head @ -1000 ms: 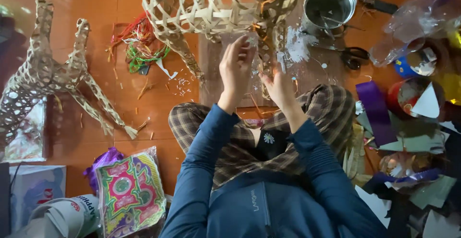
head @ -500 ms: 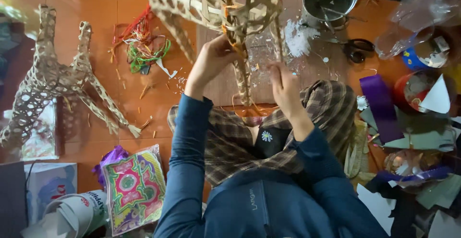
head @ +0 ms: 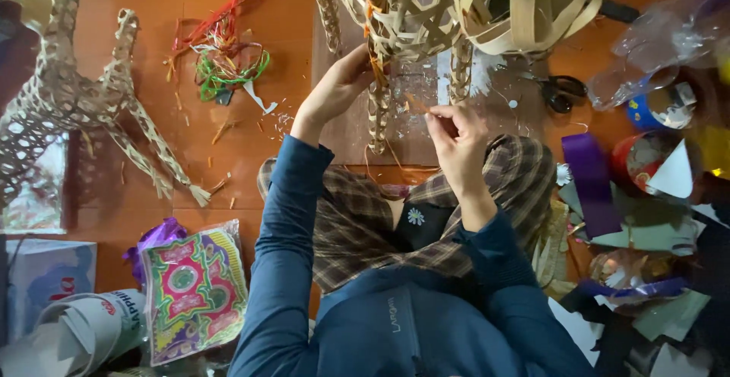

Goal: Weave and tie bamboo strips to construct an animal-shaped figure.

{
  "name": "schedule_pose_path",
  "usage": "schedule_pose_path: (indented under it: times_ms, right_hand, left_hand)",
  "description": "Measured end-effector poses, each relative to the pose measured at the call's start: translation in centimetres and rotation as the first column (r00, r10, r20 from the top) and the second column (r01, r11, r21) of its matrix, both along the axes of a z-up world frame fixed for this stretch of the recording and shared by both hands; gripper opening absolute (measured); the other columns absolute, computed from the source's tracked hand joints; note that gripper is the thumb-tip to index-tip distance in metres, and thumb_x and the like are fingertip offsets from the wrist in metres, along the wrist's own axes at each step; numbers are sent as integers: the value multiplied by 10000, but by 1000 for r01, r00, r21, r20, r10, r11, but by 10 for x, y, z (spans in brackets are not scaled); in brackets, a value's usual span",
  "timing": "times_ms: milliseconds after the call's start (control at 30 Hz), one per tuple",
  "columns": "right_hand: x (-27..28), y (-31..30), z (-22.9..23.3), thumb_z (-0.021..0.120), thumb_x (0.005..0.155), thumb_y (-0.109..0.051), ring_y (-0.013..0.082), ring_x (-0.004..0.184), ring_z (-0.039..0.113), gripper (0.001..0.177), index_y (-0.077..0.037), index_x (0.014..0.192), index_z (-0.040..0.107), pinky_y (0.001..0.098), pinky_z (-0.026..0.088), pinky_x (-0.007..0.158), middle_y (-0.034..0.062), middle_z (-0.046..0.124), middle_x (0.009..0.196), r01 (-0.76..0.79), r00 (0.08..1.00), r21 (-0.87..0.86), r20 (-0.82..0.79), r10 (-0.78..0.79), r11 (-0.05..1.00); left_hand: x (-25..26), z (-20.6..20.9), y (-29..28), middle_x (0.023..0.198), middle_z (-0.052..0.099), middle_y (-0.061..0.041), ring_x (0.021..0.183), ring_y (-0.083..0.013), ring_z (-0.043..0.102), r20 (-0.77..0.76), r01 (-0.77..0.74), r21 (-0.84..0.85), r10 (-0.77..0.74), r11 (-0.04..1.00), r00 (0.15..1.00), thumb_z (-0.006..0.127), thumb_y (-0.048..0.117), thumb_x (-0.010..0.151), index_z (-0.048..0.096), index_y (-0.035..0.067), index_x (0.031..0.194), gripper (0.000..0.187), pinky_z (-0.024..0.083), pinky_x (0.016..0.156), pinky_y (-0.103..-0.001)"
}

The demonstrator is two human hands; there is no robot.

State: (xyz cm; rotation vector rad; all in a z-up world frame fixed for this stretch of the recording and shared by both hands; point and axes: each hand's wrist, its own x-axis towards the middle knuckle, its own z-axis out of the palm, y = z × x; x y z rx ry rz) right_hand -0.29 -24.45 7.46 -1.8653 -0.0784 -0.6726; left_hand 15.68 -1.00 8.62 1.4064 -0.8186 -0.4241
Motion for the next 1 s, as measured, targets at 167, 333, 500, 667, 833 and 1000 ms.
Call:
schedule_pose_path:
  times_ms: [167,333,500,667,833,1000]
  right_hand:
    - [-1,10,27,782,987,99,117,661,448,88,41,1047,754,264,367,588,30,596,844,-5,1000,-2,3,5,1000]
    - [15,15,29,781,997,77,211,688,599,91,16,1063,788,304,475,582,102,664,869,45,994,-106,102,-34,993]
    - [29,21,23,778,1013,55,353,770,737,133,-20,1115,817,373,592,594,165,691,901,133,973,-253,216,-78,958]
    - [47,35,30,834,1000,-28,246,669,718,87,-95,1036,792,308,556,552,17,633,807,418,867,-434,452,-209,798]
    - [84,46,2,809,989,-34,197,616,656,108,-103,1071,794,276,518,531,-12,573,761,495,806,-425,551,-217,758]
    - [105,52,-19,775,981,-48,192,613,647,186,-148,1135,803,288,546,565,-23,542,749,569,760,-455,610,-226,685]
  left_hand:
    - [10,-13,1,1518,641,-79,1363,-165,614,-18,-115,100,118,988,993,590,-16,1140,521,30,1566,433,519,1188,-316]
    - [12,-25,4,1466,634,-143,1349,-224,579,16,-136,49,135,989,991,561,-48,1113,509,20,1567,463,495,1183,-419]
    - [5,-36,4,1439,651,-164,1355,-231,552,7,-121,-38,122,992,993,560,-97,1078,508,60,1621,567,449,1210,-509]
    - [-8,-30,-12,1160,691,-124,1065,-187,675,-201,-209,-143,178,967,963,765,149,1073,540,16,1552,546,613,858,-331]
    - [-4,-36,-29,1093,694,-102,1019,-167,669,-150,-285,-162,262,945,953,952,68,906,628,32,1428,616,595,845,-293]
    - [-7,-35,-37,1143,718,-82,1065,-149,637,-207,-360,-165,325,918,923,920,38,906,680,48,1395,545,588,912,-300]
